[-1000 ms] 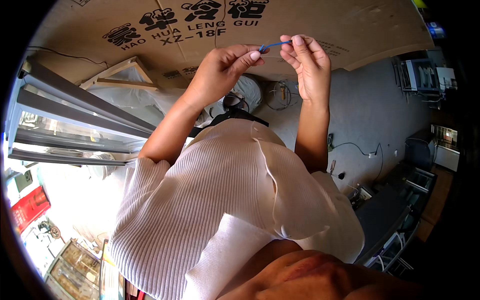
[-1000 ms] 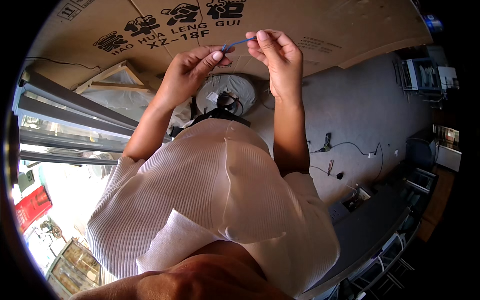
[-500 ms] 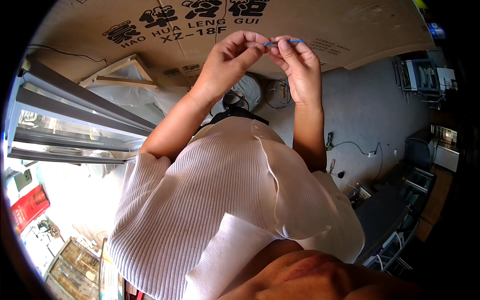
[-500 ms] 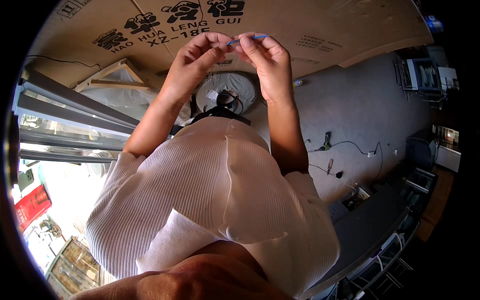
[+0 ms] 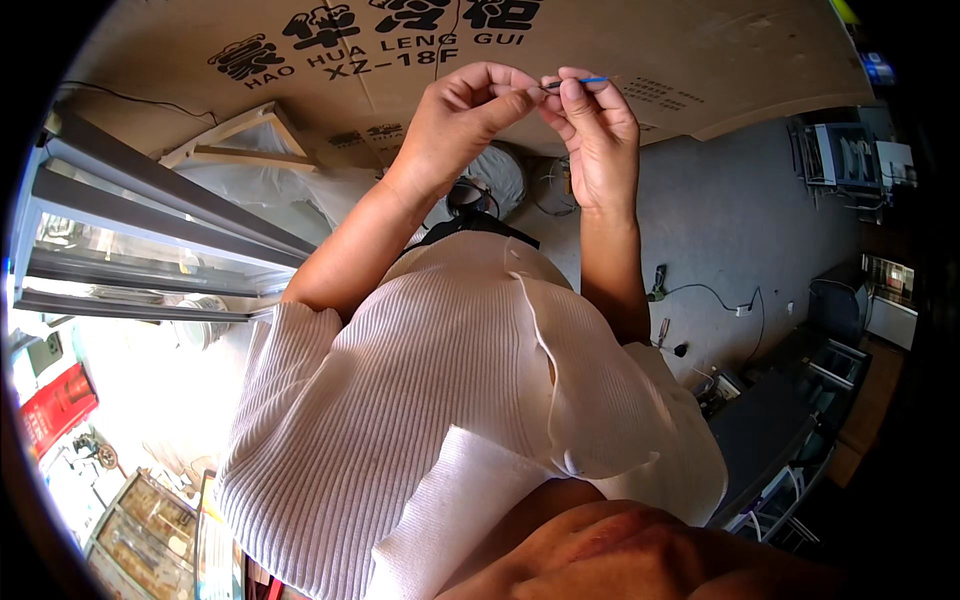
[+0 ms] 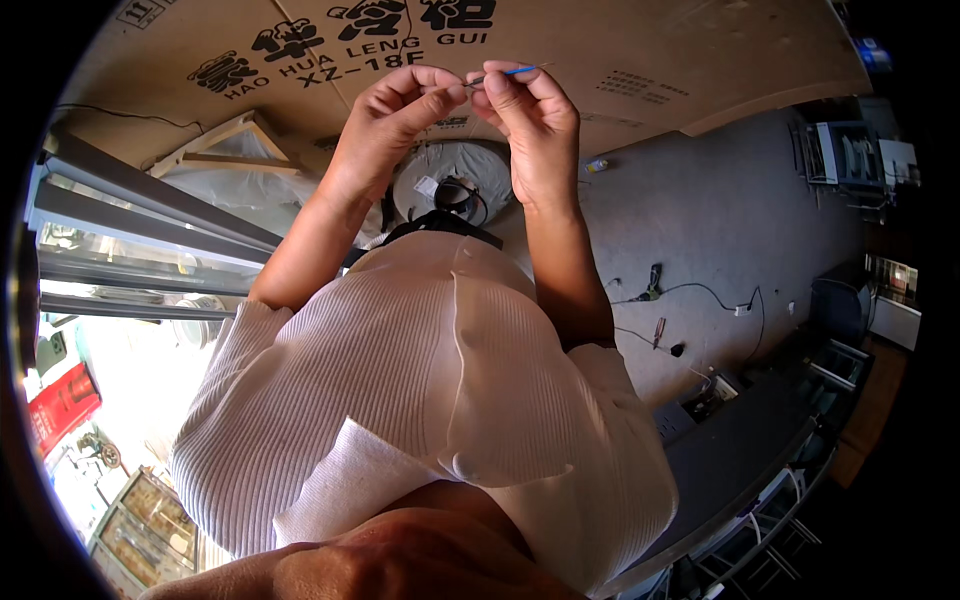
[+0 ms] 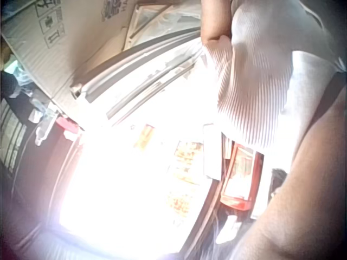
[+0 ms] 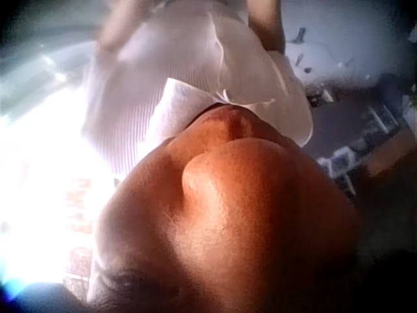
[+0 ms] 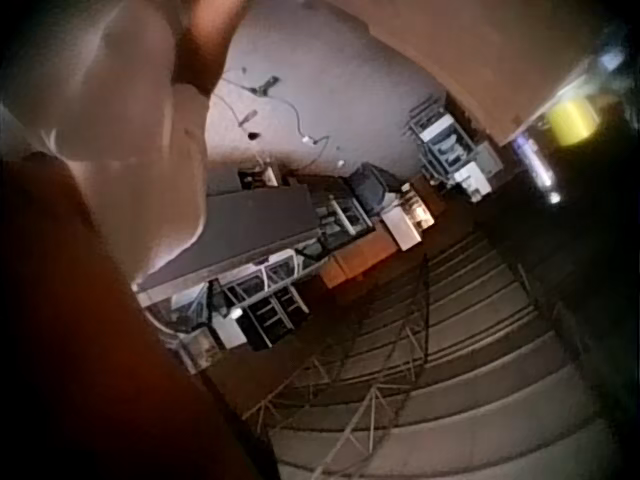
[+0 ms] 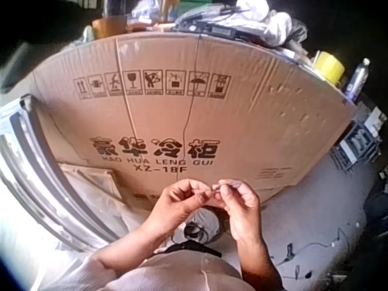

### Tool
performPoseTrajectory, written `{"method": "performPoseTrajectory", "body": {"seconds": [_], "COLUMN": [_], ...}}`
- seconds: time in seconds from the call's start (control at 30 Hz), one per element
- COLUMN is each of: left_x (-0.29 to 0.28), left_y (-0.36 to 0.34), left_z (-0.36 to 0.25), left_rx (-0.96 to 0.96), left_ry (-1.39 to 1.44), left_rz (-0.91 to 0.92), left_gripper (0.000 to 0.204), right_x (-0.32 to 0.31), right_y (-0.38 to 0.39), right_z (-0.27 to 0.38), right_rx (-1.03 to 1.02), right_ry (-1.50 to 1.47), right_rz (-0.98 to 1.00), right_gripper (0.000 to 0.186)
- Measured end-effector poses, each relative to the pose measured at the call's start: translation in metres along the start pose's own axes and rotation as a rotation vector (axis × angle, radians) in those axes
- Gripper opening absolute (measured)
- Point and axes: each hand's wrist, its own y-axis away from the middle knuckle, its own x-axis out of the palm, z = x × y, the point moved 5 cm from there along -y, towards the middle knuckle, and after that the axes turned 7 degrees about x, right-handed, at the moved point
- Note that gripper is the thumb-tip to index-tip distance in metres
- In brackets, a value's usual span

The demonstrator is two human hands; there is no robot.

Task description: The person connects wires by twisting their ends together and sliding a terminal connector onto the joined wires before using shears to trim the wire.

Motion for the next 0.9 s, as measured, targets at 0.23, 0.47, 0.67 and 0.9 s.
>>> {"method": "performPoseTrajectory", "body": {"seconds": [0.23, 0.47, 0.67, 0.9], "left_x": [0.001, 0.000, 0.001, -0.002], "left_y": [0.002, 0.005, 0.008, 0.008], "left_z": [0.002, -0.004, -0.010, -0.014], "left_rx": [0.000, 0.131, 0.203, 0.426], "left_ry": [-0.022, -0.287, -0.369, -0.636], "left_rz": [-0.036, -0.094, -0.135, -0.178], "left_gripper": [0.015, 0.021, 0.020, 0.016], "right_x": [-0.001, -0.001, 0.000, 0.000], "right_y": [0.001, 0.003, 0.004, 0.006], "right_z": [-0.001, 0.002, 0.002, 0.001], "right_rx": [-0.006, -0.036, -0.033, -0.036], "right_ry": [-0.010, 0.029, 0.027, 0.040], "right_rz": [-0.013, -0.062, -0.055, -0.062], "right_gripper": [0.014, 0.013, 0.014, 0.015]}}
